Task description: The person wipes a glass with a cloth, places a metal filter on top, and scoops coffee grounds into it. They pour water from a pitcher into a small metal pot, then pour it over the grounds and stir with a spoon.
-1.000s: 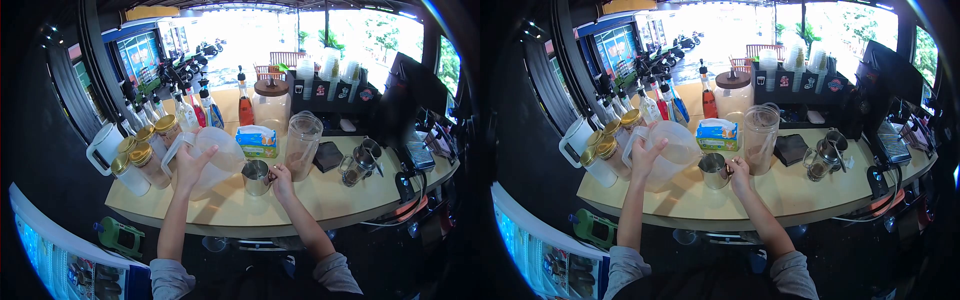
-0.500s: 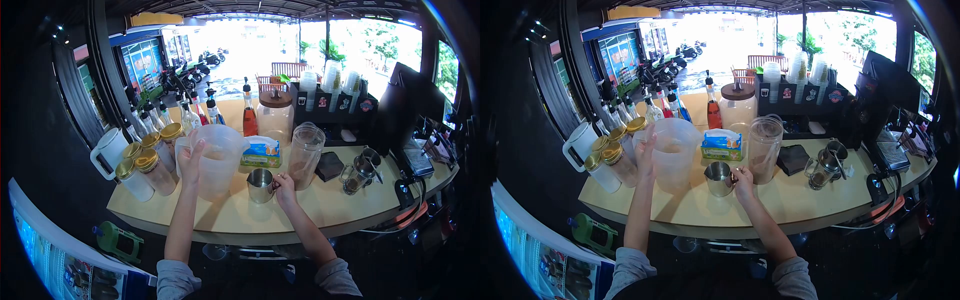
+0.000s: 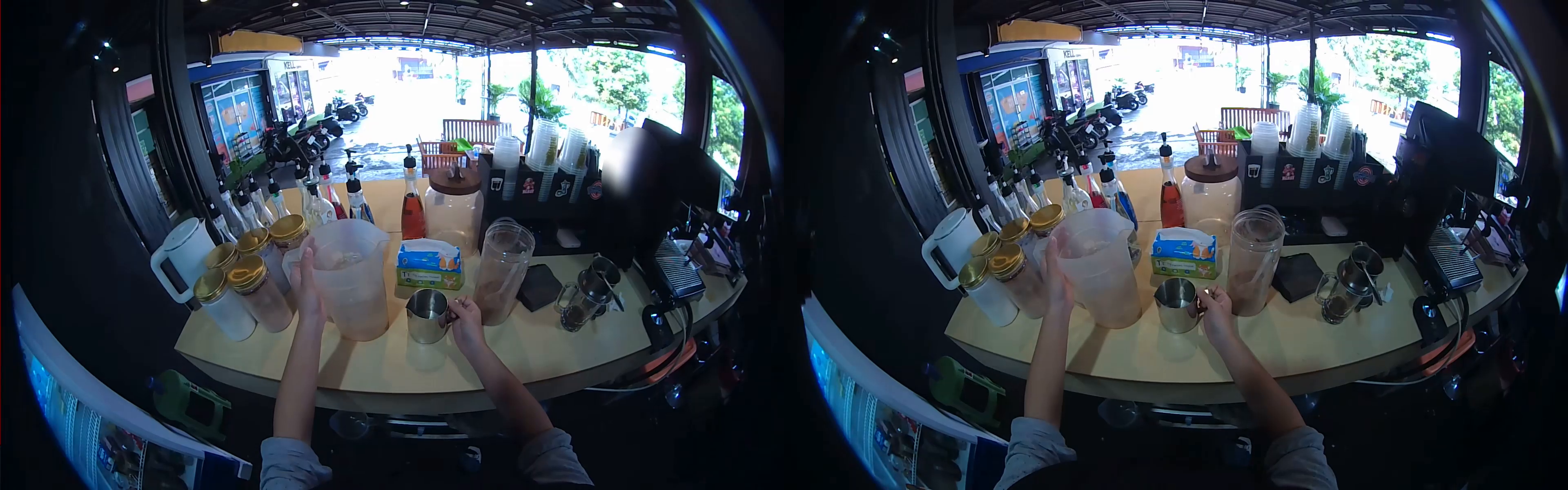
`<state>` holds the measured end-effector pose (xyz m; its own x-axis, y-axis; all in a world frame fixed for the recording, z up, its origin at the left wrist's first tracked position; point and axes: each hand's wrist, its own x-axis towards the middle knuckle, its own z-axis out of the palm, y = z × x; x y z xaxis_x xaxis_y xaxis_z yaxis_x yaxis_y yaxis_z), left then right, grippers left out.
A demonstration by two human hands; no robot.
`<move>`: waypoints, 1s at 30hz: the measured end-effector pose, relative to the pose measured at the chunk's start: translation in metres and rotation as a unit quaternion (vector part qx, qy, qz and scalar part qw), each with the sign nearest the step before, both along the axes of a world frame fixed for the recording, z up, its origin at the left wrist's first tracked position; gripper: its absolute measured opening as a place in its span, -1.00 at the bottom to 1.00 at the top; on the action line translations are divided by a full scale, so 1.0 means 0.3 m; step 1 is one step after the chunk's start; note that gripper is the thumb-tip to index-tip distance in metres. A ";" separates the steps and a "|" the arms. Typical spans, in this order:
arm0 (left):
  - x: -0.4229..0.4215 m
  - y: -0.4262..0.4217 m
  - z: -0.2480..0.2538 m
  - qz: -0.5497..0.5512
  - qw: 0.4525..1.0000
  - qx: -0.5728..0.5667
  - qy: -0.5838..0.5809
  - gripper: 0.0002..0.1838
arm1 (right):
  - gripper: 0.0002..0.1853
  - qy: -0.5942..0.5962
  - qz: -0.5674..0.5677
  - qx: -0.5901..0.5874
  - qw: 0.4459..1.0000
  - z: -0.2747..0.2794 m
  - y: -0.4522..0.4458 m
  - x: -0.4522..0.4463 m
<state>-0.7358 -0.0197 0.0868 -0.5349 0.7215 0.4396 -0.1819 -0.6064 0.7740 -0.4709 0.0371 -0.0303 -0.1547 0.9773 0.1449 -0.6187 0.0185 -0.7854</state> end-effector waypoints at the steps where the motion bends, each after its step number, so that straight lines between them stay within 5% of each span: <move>1: 0.000 0.002 -0.006 0.008 1.000 0.009 0.012 -0.44 | -0.83 -0.007 -0.006 -0.004 1.000 0.000 0.000 -0.001; 5: -0.070 0.041 -0.197 -0.034 0.998 0.042 -0.023 -0.43 | -0.84 -0.028 -0.012 0.001 1.000 -0.005 0.007 0.002; 8: 0.032 -0.043 -0.214 0.037 0.999 0.010 -0.031 -0.42 | -0.84 -0.084 -0.023 0.001 0.996 -0.025 0.021 0.003; 10: 0.096 -0.112 -0.190 0.110 0.991 -0.005 0.079 -0.42 | -0.84 -0.086 -0.011 0.006 0.996 -0.001 -0.003 0.010; 16: 0.187 -0.181 -0.271 0.225 0.961 0.041 0.154 -0.48 | -0.84 -0.070 0.015 0.007 0.997 0.006 -0.011 0.027; 30: 0.648 -0.119 -0.149 0.028 0.945 0.154 0.287 -0.75 | -0.91 -0.016 0.076 0.035 0.996 0.196 -0.168 0.480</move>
<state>-0.5414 -0.0555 0.0422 -0.1782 0.4901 0.8532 0.2530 -0.8151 0.5211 -0.3270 -0.0132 0.0284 -0.3051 0.9303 0.2037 -0.5926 -0.0180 -0.8053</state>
